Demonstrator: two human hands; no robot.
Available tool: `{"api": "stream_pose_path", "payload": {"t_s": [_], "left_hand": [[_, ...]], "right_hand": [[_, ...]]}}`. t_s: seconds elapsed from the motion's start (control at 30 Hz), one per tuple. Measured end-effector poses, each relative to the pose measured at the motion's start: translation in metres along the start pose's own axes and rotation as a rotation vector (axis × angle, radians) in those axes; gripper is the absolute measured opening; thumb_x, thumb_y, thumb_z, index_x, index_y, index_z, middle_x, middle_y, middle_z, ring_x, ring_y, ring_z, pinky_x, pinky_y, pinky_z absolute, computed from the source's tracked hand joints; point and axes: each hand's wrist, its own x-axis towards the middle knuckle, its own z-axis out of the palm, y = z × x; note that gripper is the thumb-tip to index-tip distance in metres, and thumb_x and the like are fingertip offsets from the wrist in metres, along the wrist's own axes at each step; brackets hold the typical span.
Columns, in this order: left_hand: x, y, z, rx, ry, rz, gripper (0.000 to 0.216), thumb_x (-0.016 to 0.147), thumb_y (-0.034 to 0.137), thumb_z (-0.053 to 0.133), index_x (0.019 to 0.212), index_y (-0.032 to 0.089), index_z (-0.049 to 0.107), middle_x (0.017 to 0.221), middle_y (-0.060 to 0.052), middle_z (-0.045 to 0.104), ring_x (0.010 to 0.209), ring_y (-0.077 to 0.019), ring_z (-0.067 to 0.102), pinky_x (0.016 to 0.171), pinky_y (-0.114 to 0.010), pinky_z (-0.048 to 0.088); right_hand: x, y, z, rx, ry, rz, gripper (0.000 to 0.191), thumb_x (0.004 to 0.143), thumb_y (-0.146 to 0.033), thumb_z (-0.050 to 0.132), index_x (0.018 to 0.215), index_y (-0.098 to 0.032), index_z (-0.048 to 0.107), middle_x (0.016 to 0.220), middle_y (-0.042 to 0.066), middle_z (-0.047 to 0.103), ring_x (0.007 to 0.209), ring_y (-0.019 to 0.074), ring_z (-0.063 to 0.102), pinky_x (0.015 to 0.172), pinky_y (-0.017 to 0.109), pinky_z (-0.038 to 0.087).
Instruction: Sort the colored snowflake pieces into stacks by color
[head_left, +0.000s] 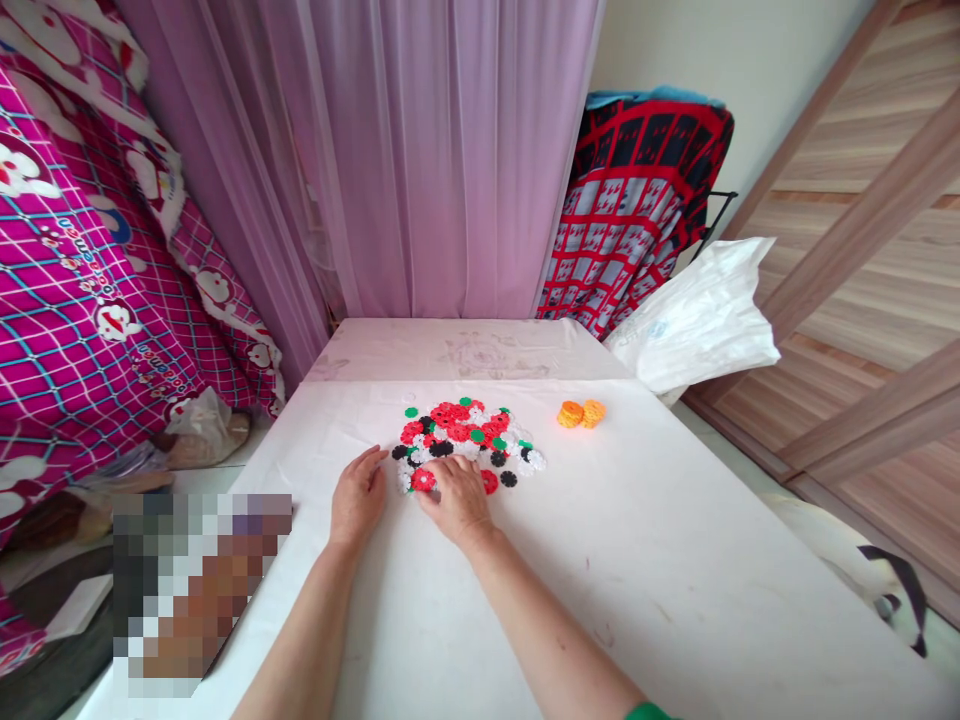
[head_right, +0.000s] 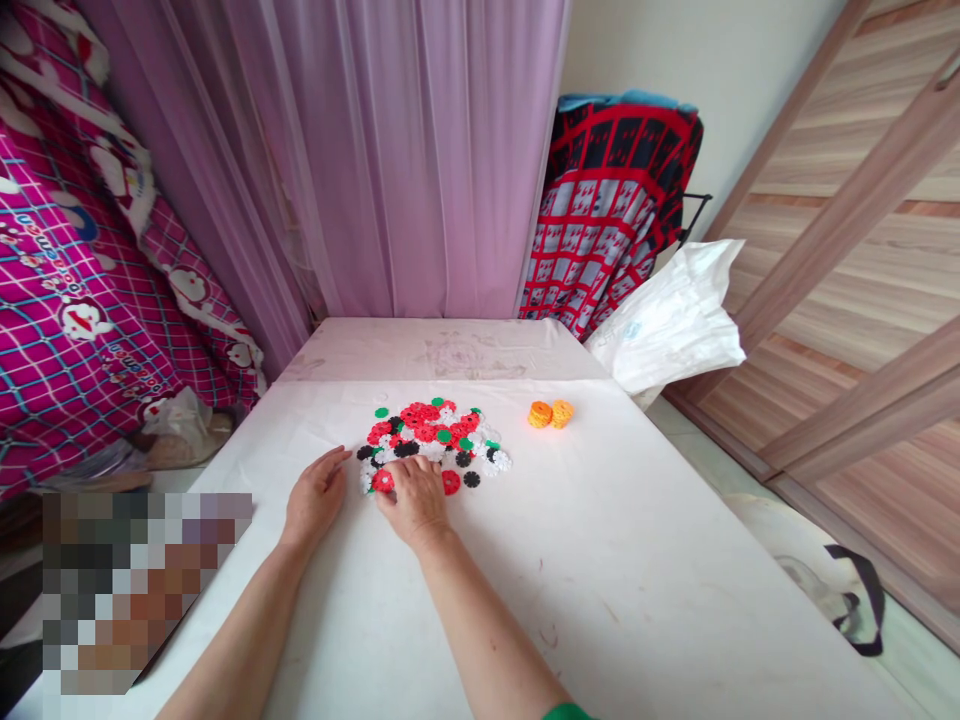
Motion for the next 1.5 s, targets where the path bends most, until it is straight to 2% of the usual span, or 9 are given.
{"api": "stream_pose_path", "payload": {"t_s": [0.17, 0.3, 0.43, 0.53, 0.73, 0.93, 1.33, 1.5], "left_hand": [[0.000, 0.001, -0.002, 0.005, -0.005, -0.008, 0.035, 0.084, 0.023, 0.044, 0.107, 0.021, 0.070, 0.124, -0.006, 0.068, 0.109, -0.0236, 0.065, 0.097, -0.040, 0.052], [0.000, 0.003, -0.004, 0.013, -0.019, -0.002, 0.034, 0.084, 0.023, 0.046, 0.107, 0.021, 0.071, 0.124, -0.006, 0.068, 0.107, -0.0225, 0.066, 0.097, -0.038, 0.052], [0.000, 0.002, -0.003, 0.021, -0.034, 0.007, 0.033, 0.084, 0.024, 0.046, 0.107, 0.022, 0.071, 0.124, -0.005, 0.068, 0.107, -0.0225, 0.066, 0.097, -0.037, 0.052], [0.000, -0.001, -0.002, 0.025, -0.044, 0.004, 0.033, 0.085, 0.025, 0.046, 0.108, 0.022, 0.070, 0.125, -0.006, 0.067, 0.108, -0.0228, 0.065, 0.097, -0.038, 0.052], [0.000, 0.000, -0.003, 0.033, -0.044, 0.004, 0.034, 0.085, 0.027, 0.046, 0.109, 0.022, 0.070, 0.125, -0.006, 0.067, 0.109, -0.0232, 0.065, 0.098, -0.039, 0.051], [0.000, 0.000, -0.004, 0.038, -0.039, 0.014, 0.033, 0.085, 0.028, 0.047, 0.108, 0.023, 0.070, 0.124, -0.005, 0.068, 0.108, -0.0228, 0.066, 0.097, -0.038, 0.052], [-0.001, 0.001, -0.002, 0.038, -0.040, 0.009, 0.034, 0.084, 0.028, 0.046, 0.108, 0.023, 0.070, 0.125, -0.006, 0.068, 0.109, -0.0237, 0.065, 0.098, -0.039, 0.051], [-0.001, 0.003, -0.004, 0.037, -0.045, 0.000, 0.034, 0.085, 0.028, 0.045, 0.108, 0.022, 0.070, 0.125, -0.006, 0.067, 0.110, -0.0236, 0.065, 0.098, -0.039, 0.051]], "right_hand": [[-0.008, 0.011, 0.000, 0.050, 0.144, 0.033, 0.029, 0.077, -0.031, 0.069, 0.105, -0.023, 0.063, 0.098, 0.005, 0.069, 0.095, 0.0228, 0.058, 0.084, 0.035, 0.041], [-0.029, 0.046, -0.016, 0.066, 0.298, 0.109, 0.028, 0.078, -0.029, 0.064, 0.105, -0.020, 0.060, 0.098, 0.007, 0.070, 0.092, 0.0229, 0.060, 0.084, 0.036, 0.043], [-0.050, 0.081, -0.037, 0.032, 0.358, 0.188, 0.030, 0.079, -0.031, 0.061, 0.106, -0.020, 0.058, 0.097, 0.007, 0.072, 0.091, 0.0236, 0.062, 0.082, 0.037, 0.044], [-0.055, 0.087, -0.042, 0.005, 0.326, 0.189, 0.029, 0.078, -0.030, 0.062, 0.105, -0.021, 0.058, 0.097, 0.006, 0.072, 0.091, 0.0238, 0.062, 0.083, 0.037, 0.044], [-0.045, 0.072, -0.038, -0.037, 0.235, 0.151, 0.026, 0.076, -0.025, 0.064, 0.101, -0.023, 0.059, 0.095, 0.004, 0.071, 0.092, 0.0227, 0.061, 0.084, 0.035, 0.041], [-0.044, 0.071, -0.038, -0.046, 0.179, 0.164, 0.026, 0.076, -0.024, 0.066, 0.101, -0.023, 0.060, 0.093, 0.004, 0.070, 0.094, 0.0228, 0.060, 0.084, 0.034, 0.039], [-0.044, 0.072, -0.037, -0.066, 0.153, 0.160, 0.023, 0.080, -0.027, 0.065, 0.102, -0.023, 0.061, 0.096, 0.004, 0.071, 0.094, 0.0230, 0.060, 0.083, 0.034, 0.038], [-0.045, 0.072, -0.040, -0.056, 0.168, 0.150, 0.018, 0.080, -0.029, 0.066, 0.097, -0.024, 0.064, 0.091, 0.004, 0.069, 0.091, 0.0217, 0.058, 0.080, 0.033, 0.038]]}}
